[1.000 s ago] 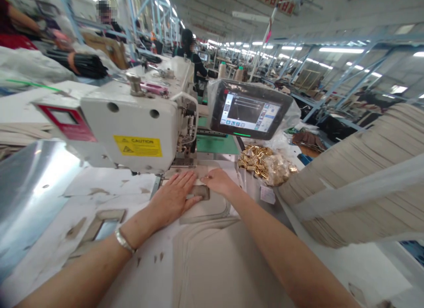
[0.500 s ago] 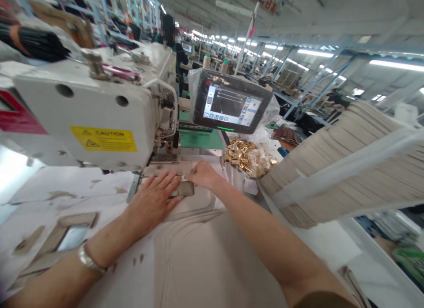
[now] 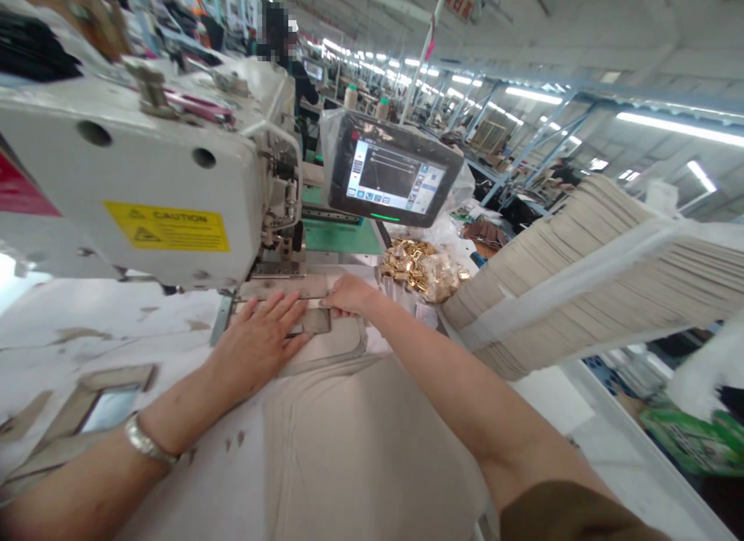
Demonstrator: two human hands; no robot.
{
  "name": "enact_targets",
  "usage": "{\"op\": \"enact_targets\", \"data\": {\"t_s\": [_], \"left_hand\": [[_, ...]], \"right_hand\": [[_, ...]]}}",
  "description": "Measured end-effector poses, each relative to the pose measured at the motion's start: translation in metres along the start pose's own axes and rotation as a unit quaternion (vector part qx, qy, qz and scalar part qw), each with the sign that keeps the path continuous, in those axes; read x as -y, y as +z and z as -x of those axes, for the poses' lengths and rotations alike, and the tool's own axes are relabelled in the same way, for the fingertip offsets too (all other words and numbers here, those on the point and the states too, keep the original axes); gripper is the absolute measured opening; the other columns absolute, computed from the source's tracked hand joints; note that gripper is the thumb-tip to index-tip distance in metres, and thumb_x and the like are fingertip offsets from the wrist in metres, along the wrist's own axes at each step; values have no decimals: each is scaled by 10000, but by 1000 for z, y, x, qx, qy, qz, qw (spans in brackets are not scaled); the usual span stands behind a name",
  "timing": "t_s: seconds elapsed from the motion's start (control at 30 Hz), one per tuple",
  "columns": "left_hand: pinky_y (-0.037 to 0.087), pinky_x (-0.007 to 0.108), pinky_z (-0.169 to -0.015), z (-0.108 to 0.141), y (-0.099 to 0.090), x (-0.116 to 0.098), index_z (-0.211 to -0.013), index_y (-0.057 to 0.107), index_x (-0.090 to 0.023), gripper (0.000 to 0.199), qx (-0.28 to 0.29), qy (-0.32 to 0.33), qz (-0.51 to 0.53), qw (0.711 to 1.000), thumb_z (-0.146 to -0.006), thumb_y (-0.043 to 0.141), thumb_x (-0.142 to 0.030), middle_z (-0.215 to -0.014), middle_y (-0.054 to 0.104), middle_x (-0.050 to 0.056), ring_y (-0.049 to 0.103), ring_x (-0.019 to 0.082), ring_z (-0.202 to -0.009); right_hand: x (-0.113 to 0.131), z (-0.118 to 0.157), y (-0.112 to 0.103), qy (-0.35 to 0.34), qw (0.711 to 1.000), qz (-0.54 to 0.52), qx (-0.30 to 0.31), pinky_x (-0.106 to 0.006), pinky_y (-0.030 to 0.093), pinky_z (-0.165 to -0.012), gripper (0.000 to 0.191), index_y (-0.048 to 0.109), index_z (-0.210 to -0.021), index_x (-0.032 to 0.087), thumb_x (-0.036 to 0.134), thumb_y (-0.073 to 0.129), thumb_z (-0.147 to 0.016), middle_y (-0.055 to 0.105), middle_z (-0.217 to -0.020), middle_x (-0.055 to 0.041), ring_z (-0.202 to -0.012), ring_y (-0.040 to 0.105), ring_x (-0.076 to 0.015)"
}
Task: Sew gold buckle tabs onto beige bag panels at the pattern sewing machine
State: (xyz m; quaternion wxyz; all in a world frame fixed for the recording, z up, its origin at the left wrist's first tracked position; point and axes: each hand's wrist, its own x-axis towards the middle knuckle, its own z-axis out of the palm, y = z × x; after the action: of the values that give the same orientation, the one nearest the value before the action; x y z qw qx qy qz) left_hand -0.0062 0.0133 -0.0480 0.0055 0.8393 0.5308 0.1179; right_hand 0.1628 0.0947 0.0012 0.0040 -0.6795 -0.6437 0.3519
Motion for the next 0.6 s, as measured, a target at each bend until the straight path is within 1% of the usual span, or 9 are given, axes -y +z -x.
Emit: {"op": "enact_targets", "data": {"t_s": [0.07, 0.17, 0.2, 0.23, 0.3, 0.33, 0.43, 0.53, 0.6], "left_hand": [[277, 568, -1143, 0, 1, 0, -1407, 464, -162, 532, -9, 4, 1, 1000, -945, 401, -417, -1515, 421, 102, 349, 317, -1417], [274, 571, -1138, 1, 1, 0, -1406, 462, -151, 537, -15, 10, 2, 1000, -947, 401, -421, -1515, 421, 112, 352, 321, -1414], [273, 572, -1137, 1, 0, 0, -1408, 460, -150, 537, -14, 10, 1, 1000, -947, 400, -420, -1516, 419, 112, 351, 321, -1415], [272, 573, -1136, 1, 0, 0, -1409, 456, -151, 538, -11, 10, 1, 1000, -948, 397, -421, -1518, 418, 110, 347, 321, -1417], [270, 569, -1137, 1, -2, 0, -1411, 453, -151, 538, -5, 8, -1, 1000, -950, 389, -422, -1520, 415, 105, 340, 318, -1421], [268, 566, -1139, 1, -3, 0, -1411, 451, -149, 539, -1, 7, -2, 1000, -952, 381, -423, -1521, 412, 105, 337, 316, -1423], [262, 562, -1140, 0, -3, 0, -1408, 454, -148, 539, 2, 9, -3, 1000, -956, 363, -429, -1526, 403, 107, 333, 317, -1425], [262, 565, -1137, 0, -1, 0, -1404, 459, -161, 531, -2, 11, -1, 1000, -953, 363, -426, -1528, 399, 107, 330, 318, -1427], [258, 568, -1138, 0, 0, 1, -1406, 456, -160, 533, 0, 9, 0, 1000, -951, 366, -422, -1529, 396, 110, 328, 319, -1428]], "right_hand": [[3, 5, -1, -16, 999, 44, -27, -175, 373, -424, 226, 581, -651, 151, 243, 668, -839, 577, -494, 25, -414, 482, -72], [6, 12, -6, -98, 985, 102, -97, -168, 417, -524, 186, 599, -664, 152, 220, 693, -809, 607, -562, 15, -559, 581, -96], [6, 14, -7, -115, 984, 89, -107, -165, 428, -547, 191, 590, -651, 150, 200, 702, -798, 604, -567, 18, -582, 590, -97], [6, 15, -8, -115, 987, 52, -102, -164, 440, -560, 204, 575, -638, 148, 175, 702, -795, 595, -557, 23, -580, 590, -95], [4, 14, -9, -81, 992, -72, -57, -168, 469, -562, 230, 544, -625, 145, 126, 689, -802, 569, -521, 35, -531, 571, -83], [2, 13, -10, -63, 988, -141, -27, -171, 481, -558, 235, 535, -627, 143, 107, 687, -803, 567, -512, 38, -506, 559, -76], [-8, 7, -10, -41, 953, -294, 58, -168, 477, -520, 239, 534, -635, 138, 89, 726, -770, 581, -502, 30, -462, 535, -68], [-18, 2, -11, -36, 922, -373, 100, -150, 428, -472, 255, 539, -626, 134, 102, 769, -732, 572, -482, 31, -444, 513, -61], [-22, 0, -10, -35, 913, -392, 102, -145, 406, -460, 263, 540, -618, 131, 106, 781, -721, 566, -477, 36, -443, 503, -57]]}}
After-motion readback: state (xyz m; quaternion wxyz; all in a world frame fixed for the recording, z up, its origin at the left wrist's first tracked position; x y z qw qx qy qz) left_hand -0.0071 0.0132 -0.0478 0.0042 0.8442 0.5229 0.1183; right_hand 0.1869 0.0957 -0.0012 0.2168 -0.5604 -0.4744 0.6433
